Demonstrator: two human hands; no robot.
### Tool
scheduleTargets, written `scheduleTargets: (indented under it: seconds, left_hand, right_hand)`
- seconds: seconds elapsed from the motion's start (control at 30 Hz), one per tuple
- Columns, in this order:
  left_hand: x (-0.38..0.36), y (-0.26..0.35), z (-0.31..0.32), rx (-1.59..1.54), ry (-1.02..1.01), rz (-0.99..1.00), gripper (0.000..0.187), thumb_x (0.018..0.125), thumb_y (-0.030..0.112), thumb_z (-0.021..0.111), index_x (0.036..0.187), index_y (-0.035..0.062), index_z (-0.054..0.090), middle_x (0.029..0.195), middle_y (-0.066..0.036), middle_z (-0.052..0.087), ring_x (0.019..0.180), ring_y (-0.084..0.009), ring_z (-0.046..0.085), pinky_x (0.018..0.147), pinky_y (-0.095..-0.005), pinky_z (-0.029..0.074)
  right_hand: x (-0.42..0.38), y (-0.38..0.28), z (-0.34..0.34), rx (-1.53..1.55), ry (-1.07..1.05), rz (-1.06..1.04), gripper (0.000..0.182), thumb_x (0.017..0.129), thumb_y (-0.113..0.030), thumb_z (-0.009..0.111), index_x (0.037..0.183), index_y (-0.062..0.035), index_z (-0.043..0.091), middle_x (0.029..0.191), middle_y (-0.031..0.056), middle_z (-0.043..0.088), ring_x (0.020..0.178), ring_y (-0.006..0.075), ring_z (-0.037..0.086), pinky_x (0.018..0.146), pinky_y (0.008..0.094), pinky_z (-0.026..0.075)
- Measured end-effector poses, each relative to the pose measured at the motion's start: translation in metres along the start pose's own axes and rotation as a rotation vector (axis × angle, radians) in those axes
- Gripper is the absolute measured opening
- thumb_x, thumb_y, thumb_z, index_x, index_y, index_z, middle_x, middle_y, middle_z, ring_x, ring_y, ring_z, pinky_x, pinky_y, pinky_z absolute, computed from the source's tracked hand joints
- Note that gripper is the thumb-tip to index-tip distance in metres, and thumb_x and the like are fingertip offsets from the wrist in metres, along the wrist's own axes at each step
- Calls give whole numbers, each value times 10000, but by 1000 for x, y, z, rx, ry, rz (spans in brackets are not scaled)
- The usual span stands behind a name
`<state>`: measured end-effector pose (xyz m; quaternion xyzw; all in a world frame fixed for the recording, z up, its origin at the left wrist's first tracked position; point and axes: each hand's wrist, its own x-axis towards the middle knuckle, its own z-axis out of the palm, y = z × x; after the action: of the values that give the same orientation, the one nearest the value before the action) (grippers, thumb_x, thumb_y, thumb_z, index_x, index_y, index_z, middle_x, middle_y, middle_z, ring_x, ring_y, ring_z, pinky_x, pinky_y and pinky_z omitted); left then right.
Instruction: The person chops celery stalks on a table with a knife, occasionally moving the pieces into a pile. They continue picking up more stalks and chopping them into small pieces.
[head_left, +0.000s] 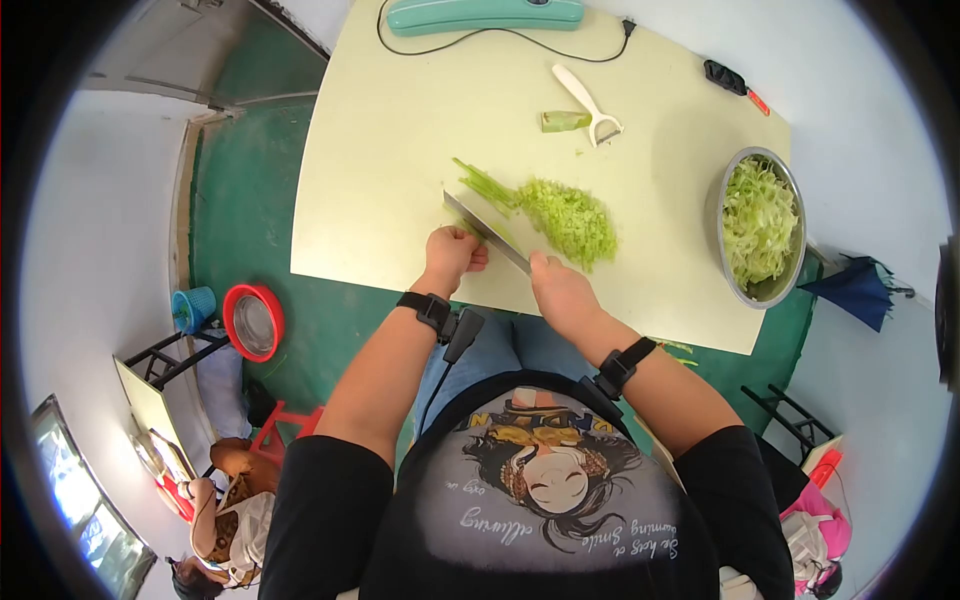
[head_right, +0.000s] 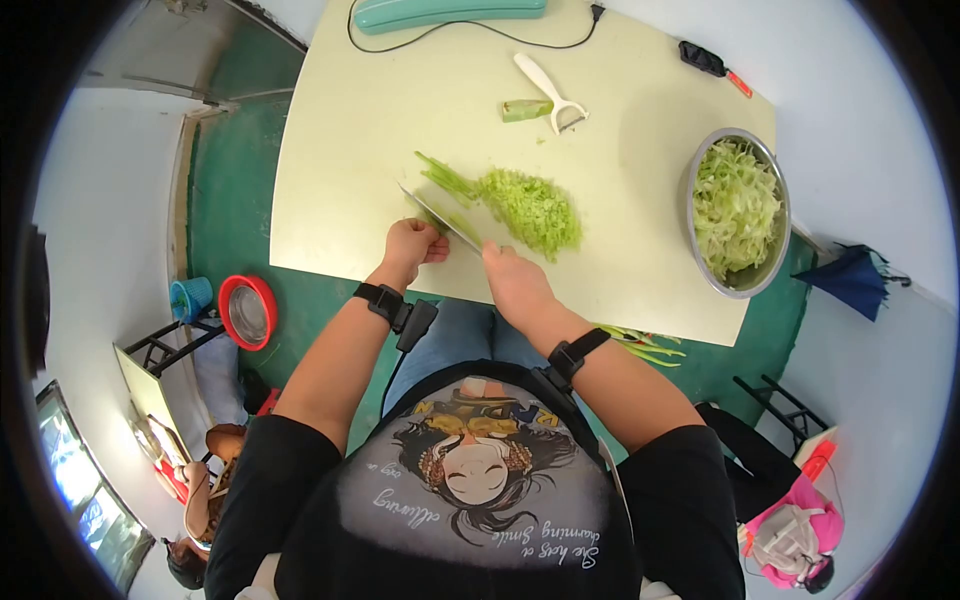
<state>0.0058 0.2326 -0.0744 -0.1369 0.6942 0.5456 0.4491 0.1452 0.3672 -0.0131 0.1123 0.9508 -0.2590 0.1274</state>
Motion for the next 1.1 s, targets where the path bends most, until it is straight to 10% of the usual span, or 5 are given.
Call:
scheduleTargets:
  seconds: [1.1]
  left_hand:
    - [7,12,-15,143,5,-51,146,873,76,543,804,-52,553,687,-147,619,554,-219,623,511,-317,543]
  right_hand:
    - [-6,16,-10,46,-67,21,129,823,-27,456,951,-14,442,824,194,564,731,376,594,607,449,486]
